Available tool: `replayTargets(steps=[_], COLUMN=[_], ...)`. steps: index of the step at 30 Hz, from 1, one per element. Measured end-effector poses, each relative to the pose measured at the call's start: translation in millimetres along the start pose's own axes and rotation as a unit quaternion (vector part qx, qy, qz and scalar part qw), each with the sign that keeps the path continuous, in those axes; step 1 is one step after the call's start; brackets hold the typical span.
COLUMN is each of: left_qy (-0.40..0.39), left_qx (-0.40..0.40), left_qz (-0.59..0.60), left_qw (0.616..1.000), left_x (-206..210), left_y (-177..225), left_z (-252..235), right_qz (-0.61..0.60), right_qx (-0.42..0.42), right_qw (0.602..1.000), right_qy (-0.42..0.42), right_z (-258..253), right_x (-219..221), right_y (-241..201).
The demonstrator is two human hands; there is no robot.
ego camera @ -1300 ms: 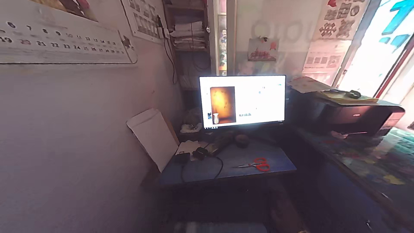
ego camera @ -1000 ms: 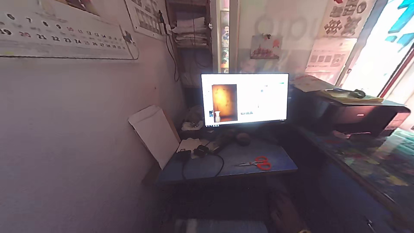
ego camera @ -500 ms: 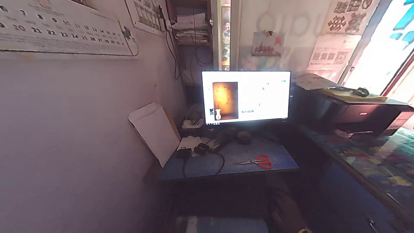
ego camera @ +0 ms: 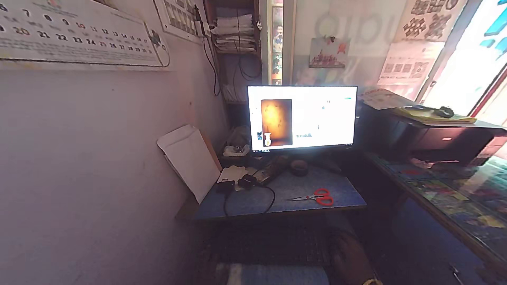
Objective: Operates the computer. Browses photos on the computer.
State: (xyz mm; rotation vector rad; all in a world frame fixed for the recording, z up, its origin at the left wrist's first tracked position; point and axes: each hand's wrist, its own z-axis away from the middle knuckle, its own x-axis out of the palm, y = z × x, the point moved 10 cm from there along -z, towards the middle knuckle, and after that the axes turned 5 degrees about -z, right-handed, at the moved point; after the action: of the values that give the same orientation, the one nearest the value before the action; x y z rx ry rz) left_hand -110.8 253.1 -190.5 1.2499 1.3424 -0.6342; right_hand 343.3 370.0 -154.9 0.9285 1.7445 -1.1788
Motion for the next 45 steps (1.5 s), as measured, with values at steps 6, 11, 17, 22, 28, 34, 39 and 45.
replayTargets(steps=[6,11,17,22,28,34,39,45], left_qy=[-0.013,0.025,0.014,0.010,0.002,0.002,0.012,-0.016], left_qx=[-0.005,-0.005,-0.016,-0.017,-0.004,-0.006,-0.016,-0.057], left_qz=[0.018,0.007,0.014,0.012,0.034,0.030,0.021,0.051], left_qw=[1.000,1.000,1.000,1.000,0.999,1.000,1.000,0.997], left_x=[-2,6,2,1,-3,-4,-10,-25], left_y=[1,-7,-7,-6,0,0,-1,8], left_z=[1,2,2,0,4,5,2,0], right_qz=[-0.003,-0.015,-0.019,-0.017,-0.018,-0.019,-0.027,-0.031], right_qx=[-0.003,-0.022,-0.040,-0.037,-0.045,-0.051,-0.022,0.020], right_qw=[0.999,0.998,0.998,0.998,0.998,0.998,0.999,0.999], right_qy=[0.043,0.051,0.052,0.049,0.044,0.043,0.018,-0.017], right_z=[1,-1,-1,-1,-1,0,-3,-4], right_x=[-2,4,4,3,3,4,0,1], right_y=[1,4,1,-1,-2,-3,-6,-4])
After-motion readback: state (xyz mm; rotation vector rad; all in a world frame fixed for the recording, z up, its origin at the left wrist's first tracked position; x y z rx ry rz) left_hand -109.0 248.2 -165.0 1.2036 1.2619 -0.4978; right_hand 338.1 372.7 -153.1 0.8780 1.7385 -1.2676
